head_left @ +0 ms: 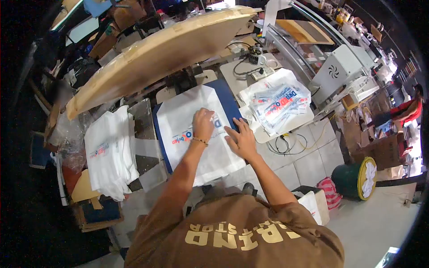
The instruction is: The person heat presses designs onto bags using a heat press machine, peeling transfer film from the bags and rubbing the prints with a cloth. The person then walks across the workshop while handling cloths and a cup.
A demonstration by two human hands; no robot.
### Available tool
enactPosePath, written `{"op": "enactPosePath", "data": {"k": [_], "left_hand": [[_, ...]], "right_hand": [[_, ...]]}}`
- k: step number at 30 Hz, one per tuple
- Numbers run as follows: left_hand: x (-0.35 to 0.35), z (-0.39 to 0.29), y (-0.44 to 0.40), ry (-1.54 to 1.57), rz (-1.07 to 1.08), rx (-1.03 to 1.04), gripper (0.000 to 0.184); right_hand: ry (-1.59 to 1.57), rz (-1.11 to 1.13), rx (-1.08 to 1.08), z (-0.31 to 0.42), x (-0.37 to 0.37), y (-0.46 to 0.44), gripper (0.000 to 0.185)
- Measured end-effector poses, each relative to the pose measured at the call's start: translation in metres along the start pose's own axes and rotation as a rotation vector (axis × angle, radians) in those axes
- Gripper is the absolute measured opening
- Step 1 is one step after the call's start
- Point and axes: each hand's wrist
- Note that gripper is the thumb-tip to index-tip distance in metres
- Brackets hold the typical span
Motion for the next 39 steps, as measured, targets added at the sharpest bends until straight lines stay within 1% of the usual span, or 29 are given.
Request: {"op": "enactPosePath", "data": {"k": [1,2,4,6,8,9,12,14,16,17,18,20,22,23,26,27,28,30,31,32,33,34,36,37,38,39], "left_hand": [[0.01,-0.001,0.007,0.014,-0.022,0.117,0.03],[0.015,-0.001,0.021,0.01,-0.033,0.119,0.03],[-0.003,-0.027,0.049,0.126,0.002,0.127,0.029],[0.002,-0.005,0.031,0.107,-0.008,0.144,0.027],[0.005,0.004,-0.002,0.004,-0.068,-0.007,0.02],[0.006,0.0,0.001,0.0,-0.069,-0.012,0.02],[0.01,-0.013,0.005,0.006,-0.09,0.064,0.015],[-0.007,0.01,0.025,0.023,-0.113,0.076,0.017],[-0.032,0.034,0.036,-0.087,-0.152,-0.111,0.017],[-0.033,0.038,0.036,-0.097,-0.159,-0.119,0.017],[-0.023,0.038,0.035,-0.101,-0.157,-0.121,0.017],[0.014,0.022,0.023,-0.12,-0.244,0.039,0.018],[0.039,-0.015,0.004,-0.027,-0.134,0.029,0.019],[0.037,-0.026,0.001,-0.013,-0.129,-0.031,0.019],[0.002,0.005,0.021,-0.058,-0.208,-0.051,0.017],[-0.005,0.029,0.027,-0.143,-0.252,-0.098,0.014],[-0.018,0.032,0.028,-0.078,-0.164,-0.227,0.011],[-0.004,0.021,0.019,-0.131,-0.131,-0.212,0.01],[0.009,0.004,0.008,-0.131,-0.133,-0.21,0.01],[0.023,-0.018,-0.003,-0.079,-0.141,-0.154,0.011],[0.033,-0.024,-0.002,-0.03,-0.144,-0.102,0.012],[0.031,-0.019,0.002,-0.031,-0.142,-0.109,0.012],[0.02,0.002,0.009,-0.054,-0.195,-0.06,0.014],[0.013,0.026,0.019,-0.065,-0.222,-0.161,0.016],[-0.003,0.044,0.025,-0.114,-0.203,-0.169,0.016],[-0.011,0.042,0.026,-0.156,-0.179,-0.223,0.016]], "right_hand": [[0.023,-0.01,-0.006,-0.002,-0.001,-0.002,0.036],[0.022,-0.015,-0.017,-0.004,-0.003,-0.006,0.036],[-0.01,-0.006,-0.019,-0.005,-0.002,-0.003,0.036],[-0.002,-0.003,-0.016,-0.006,0.0,-0.001,0.036],[0.019,0.006,-0.022,-0.005,-0.002,-0.001,0.039],[0.015,0.01,-0.025,-0.004,-0.002,0.001,0.039],[0.027,0.022,-0.034,-0.004,0.001,-0.006,0.042],[-0.012,0.049,-0.002,-0.002,-0.003,-0.004,0.044],[-0.005,0.046,-0.018,-0.002,-0.005,-0.005,0.044],[0.007,0.037,-0.023,0.0,-0.005,-0.004,0.044],[0.002,0.038,-0.023,0.001,-0.003,-0.003,0.044],[0.051,0.059,-0.024,-0.001,0.0,-0.005,0.041],[0.039,0.046,-0.04,-0.004,0.002,-0.004,0.04],[0.036,0.027,-0.053,-0.004,0.002,-0.002,0.038],[0.019,0.05,-0.052,-0.004,-0.003,-0.004,0.037],[0.015,0.051,-0.05,-0.002,-0.004,-0.004,0.037],[0.019,0.055,-0.042,0.0,-0.005,-0.004,0.037],[0.026,0.053,-0.034,0.0,-0.006,-0.006,0.037],[0.023,0.046,-0.039,-0.001,-0.004,-0.006,0.037],[0.016,0.045,-0.043,-0.001,-0.002,-0.004,0.037],[0.01,0.052,-0.039,0.0,0.001,-0.001,0.037],[0.003,0.043,-0.045,-0.003,0.001,0.0,0.038],[-0.008,0.036,-0.058,-0.005,0.0,-0.001,0.038],[-0.003,0.044,-0.059,-0.004,-0.002,-0.003,0.039],[0.002,0.053,-0.059,-0.004,-0.004,-0.003,0.039],[0.002,0.052,-0.059,-0.003,-0.005,-0.003,0.039]]}}
Point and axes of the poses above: each hand's wrist, its own y-axis away from the middle knuckle, its own x-axis out of the palm, z = x × y, and after that the axes turned 6 degrees about -x, right-handed
